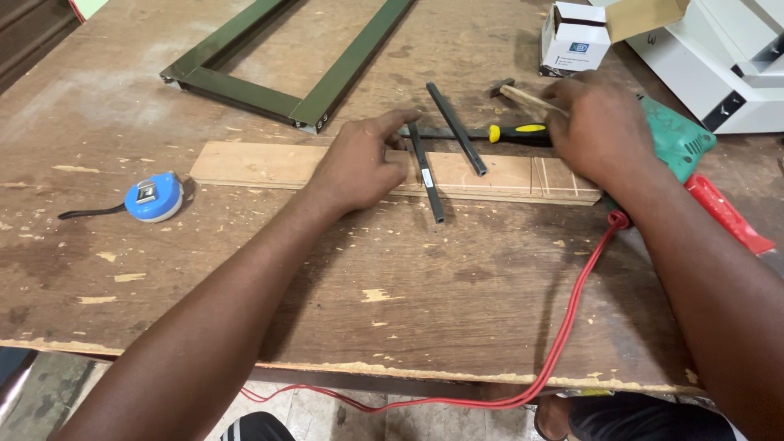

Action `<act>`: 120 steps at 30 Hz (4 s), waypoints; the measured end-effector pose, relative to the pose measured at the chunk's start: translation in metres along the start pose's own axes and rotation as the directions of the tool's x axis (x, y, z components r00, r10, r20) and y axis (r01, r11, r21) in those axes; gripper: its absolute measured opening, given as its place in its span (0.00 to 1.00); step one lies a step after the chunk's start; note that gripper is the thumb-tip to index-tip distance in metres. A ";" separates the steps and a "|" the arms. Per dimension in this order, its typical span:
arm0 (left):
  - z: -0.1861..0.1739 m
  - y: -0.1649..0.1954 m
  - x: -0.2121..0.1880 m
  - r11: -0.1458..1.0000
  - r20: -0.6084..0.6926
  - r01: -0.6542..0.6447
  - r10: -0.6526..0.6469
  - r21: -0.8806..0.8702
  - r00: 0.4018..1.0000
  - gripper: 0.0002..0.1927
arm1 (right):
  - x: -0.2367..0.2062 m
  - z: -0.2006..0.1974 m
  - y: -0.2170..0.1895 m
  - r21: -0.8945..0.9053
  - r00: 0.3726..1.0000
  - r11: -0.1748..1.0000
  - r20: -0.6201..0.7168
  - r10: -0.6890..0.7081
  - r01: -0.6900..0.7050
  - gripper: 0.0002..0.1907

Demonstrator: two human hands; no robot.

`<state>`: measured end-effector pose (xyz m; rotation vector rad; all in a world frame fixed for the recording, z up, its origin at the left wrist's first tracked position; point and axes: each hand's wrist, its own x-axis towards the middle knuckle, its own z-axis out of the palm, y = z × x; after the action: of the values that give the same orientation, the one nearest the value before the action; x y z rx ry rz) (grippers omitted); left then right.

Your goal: The person uses a power drill to remove screws from a green metal window frame. They then use a hammer to tap out metal rods from the frame's corner joints and measure the components with a tape measure.

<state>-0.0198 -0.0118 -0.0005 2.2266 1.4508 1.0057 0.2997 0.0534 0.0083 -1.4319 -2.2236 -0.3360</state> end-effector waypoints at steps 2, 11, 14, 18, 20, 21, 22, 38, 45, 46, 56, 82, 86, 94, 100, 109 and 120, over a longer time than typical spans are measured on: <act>0.003 -0.002 0.000 0.964 -0.069 -0.254 0.259 0.073 0.963 0.37 | 0.000 0.000 -0.006 0.085 0.986 0.982 -0.014 -0.165 0.166 0.16; -0.006 -0.002 0.005 0.979 0.072 0.153 -0.164 0.137 0.984 0.28 | -0.001 -0.003 -0.013 0.047 0.984 0.986 0.069 -0.165 0.162 0.15; -0.013 -0.004 0.002 0.975 0.034 0.165 -0.172 0.150 0.984 0.30 | -0.001 -0.010 -0.007 0.094 0.986 0.992 -0.151 -0.069 0.084 0.13; -0.015 -0.001 -0.001 0.967 -0.007 0.095 -0.096 0.236 0.995 0.32 | -0.001 -0.021 0.002 0.109 0.944 0.994 -0.328 0.033 0.003 0.09; -0.015 0.000 -0.002 0.949 -0.032 0.071 -0.064 0.306 0.997 0.31 | 0.000 -0.023 0.005 0.085 0.923 0.996 -0.382 0.044 -0.013 0.07; -0.015 0.000 -0.003 0.961 -0.035 0.055 -0.048 0.272 0.998 0.31 | 0.000 -0.024 0.006 0.094 0.921 0.995 -0.385 0.062 -0.027 0.07; -0.015 -0.001 -0.003 0.970 -0.041 0.041 -0.032 0.239 0.999 0.30 | 0.001 -0.023 0.007 0.104 0.918 0.994 -0.390 0.076 -0.038 0.07; -0.056 -0.031 -0.010 0.890 -0.376 0.101 0.083 0.445 0.923 0.16 | -0.005 -0.021 -0.012 -0.049 0.940 0.999 -0.339 -0.021 0.005 0.12; -0.121 -0.110 -0.125 0.722 -0.422 0.397 -0.159 0.566 0.892 0.16 | -0.001 -0.005 -0.007 -0.041 0.912 0.997 -0.403 -0.080 0.070 0.11; -0.123 -0.116 -0.136 0.735 -0.410 0.386 -0.160 0.558 0.898 0.14 | -0.001 -0.003 -0.007 -0.013 0.917 0.997 -0.393 -0.069 0.070 0.11; -0.109 -0.033 -0.077 0.990 -0.245 0.142 -0.139 -0.004 0.959 0.17 | 0.000 -0.010 -0.046 0.633 0.992 0.772 -0.124 0.032 0.054 0.12; -0.003 0.023 0.005 0.949 -0.092 -0.281 0.295 0.140 0.951 0.16 | -0.002 -0.004 -0.073 0.855 0.955 0.478 0.282 -0.097 -0.204 0.09; -0.030 0.010 -0.004 0.989 -0.067 0.013 -0.003 0.148 0.998 0.12 | -0.001 0.001 -0.071 0.809 0.966 0.549 0.257 -0.007 -0.211 0.09; -0.032 -0.002 -0.028 0.989 -0.070 0.069 -0.060 0.133 0.996 0.14 | -0.002 -0.001 -0.076 0.654 0.934 0.696 0.349 0.069 -0.296 0.11; -0.035 -0.001 -0.033 0.987 -0.063 0.084 -0.076 0.140 0.995 0.15 | -0.003 -0.002 -0.080 0.657 0.961 0.728 0.277 0.007 -0.195 0.10; -0.030 -0.008 -0.030 0.985 -0.106 0.110 -0.096 0.134 0.990 0.13 | -0.005 0.006 -0.074 0.677 0.982 0.732 0.176 -0.063 -0.075 0.12; -0.014 0.000 -0.017 0.990 -0.146 -0.016 0.037 0.143 0.989 0.16 | -0.007 0.009 -0.066 0.867 0.980 0.481 0.186 -0.077 -0.127 0.16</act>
<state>-0.0335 -0.0287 0.0031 2.3175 1.6057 1.1320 0.2398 0.0237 0.0001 -0.8909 -1.9623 0.9253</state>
